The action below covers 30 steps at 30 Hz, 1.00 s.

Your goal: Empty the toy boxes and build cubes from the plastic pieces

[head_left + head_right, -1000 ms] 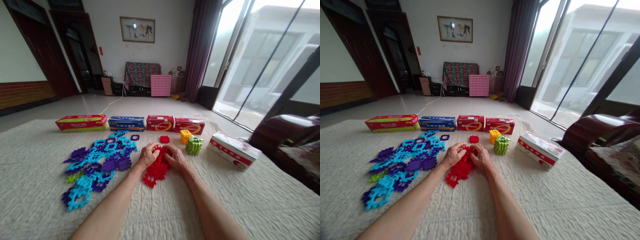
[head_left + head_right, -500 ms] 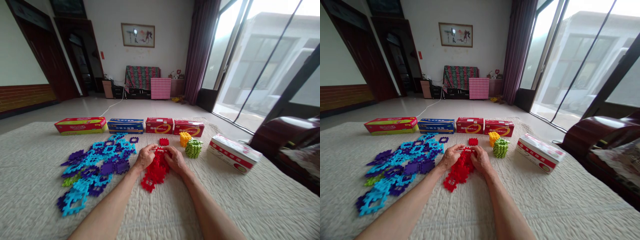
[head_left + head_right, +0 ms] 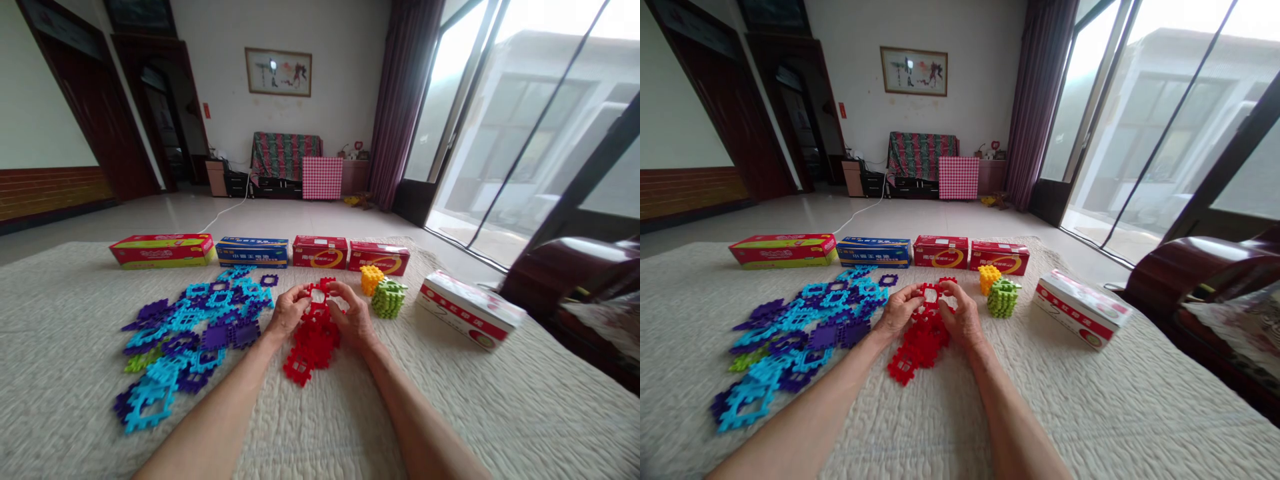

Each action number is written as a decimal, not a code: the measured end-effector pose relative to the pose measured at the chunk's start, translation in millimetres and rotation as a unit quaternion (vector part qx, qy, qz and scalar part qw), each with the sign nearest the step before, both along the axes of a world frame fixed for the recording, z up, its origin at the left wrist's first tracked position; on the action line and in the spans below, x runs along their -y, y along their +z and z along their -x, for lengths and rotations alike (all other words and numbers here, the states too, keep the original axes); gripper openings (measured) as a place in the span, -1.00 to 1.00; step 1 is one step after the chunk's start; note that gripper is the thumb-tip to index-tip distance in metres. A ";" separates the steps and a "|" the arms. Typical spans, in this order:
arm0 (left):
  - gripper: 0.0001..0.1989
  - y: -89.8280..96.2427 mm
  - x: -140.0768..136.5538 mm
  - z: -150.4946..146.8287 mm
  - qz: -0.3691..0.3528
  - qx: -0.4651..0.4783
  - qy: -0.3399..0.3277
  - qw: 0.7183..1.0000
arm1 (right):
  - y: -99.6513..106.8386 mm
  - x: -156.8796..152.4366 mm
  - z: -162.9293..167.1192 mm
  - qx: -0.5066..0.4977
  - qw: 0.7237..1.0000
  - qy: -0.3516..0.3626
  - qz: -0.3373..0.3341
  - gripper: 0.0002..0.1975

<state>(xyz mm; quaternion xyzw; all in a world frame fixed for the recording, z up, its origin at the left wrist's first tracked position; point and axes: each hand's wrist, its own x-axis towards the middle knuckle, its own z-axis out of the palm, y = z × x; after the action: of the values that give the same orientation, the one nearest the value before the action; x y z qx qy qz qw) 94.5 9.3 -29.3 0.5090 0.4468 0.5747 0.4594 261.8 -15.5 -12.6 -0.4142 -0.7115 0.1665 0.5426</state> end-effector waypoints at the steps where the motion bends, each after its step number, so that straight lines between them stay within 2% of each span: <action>1: -0.58 2.5 0.7 1.3 0.016 0.031 -0.012 0.999 | 1.9 1.6 -0.3 -0.008 1.000 0.005 0.004 -0.67; 4: -0.53 11.4 4.2 4.3 0.062 0.118 -0.063 0.989 | 4.5 4.6 -2.5 -0.004 1.000 0.009 0.016 -0.57; 7: -0.52 18.1 7.8 5.4 0.084 0.155 -0.131 0.976 | 4.4 5.0 -2.9 0.045 0.999 0.028 0.004 -0.46; 10: -0.53 19.2 8.9 5.5 0.088 0.149 -0.174 0.969 | 4.6 4.4 0.6 0.085 0.994 0.051 -0.039 -0.44; 13: -0.57 16.5 8.4 5.9 0.087 0.145 -0.180 0.969 | 6.3 4.4 6.7 0.108 0.989 0.059 -0.082 -0.45; 18: -0.69 14.9 9.7 5.3 0.066 0.108 -0.212 0.969 | 13.6 9.6 18.3 0.126 0.984 0.066 -0.106 -0.49; 21: -0.68 15.4 8.4 4.3 0.032 0.084 -0.155 0.984 | 17.9 13.6 21.1 0.116 0.986 0.058 -0.100 -0.51; 24: -0.67 10.1 1.7 6.3 0.000 0.043 0.006 0.999 | 16.4 10.1 15.6 0.087 0.993 0.013 -0.080 -0.56; 26: -0.71 3.3 -4.4 8.6 -0.006 0.000 0.101 0.995 | 11.5 -0.1 7.6 0.088 0.994 -0.030 -0.057 -0.59; 28: -0.73 -3.4 -9.3 10.5 -0.014 -0.038 0.135 0.990 | 6.1 -16.6 -1.4 0.116 0.991 -0.055 -0.026 -0.59; 30: -0.72 -7.5 -11.8 11.2 -0.025 -0.061 0.129 0.989 | 2.8 -36.3 -9.1 0.162 0.985 -0.059 0.002 -0.59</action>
<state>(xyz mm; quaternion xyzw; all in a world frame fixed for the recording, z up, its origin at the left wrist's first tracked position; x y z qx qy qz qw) 83.3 21.1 -36.8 0.4919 0.5216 0.6083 0.3405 270.9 20.9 -9.8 -0.4778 -0.7641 0.0660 0.4284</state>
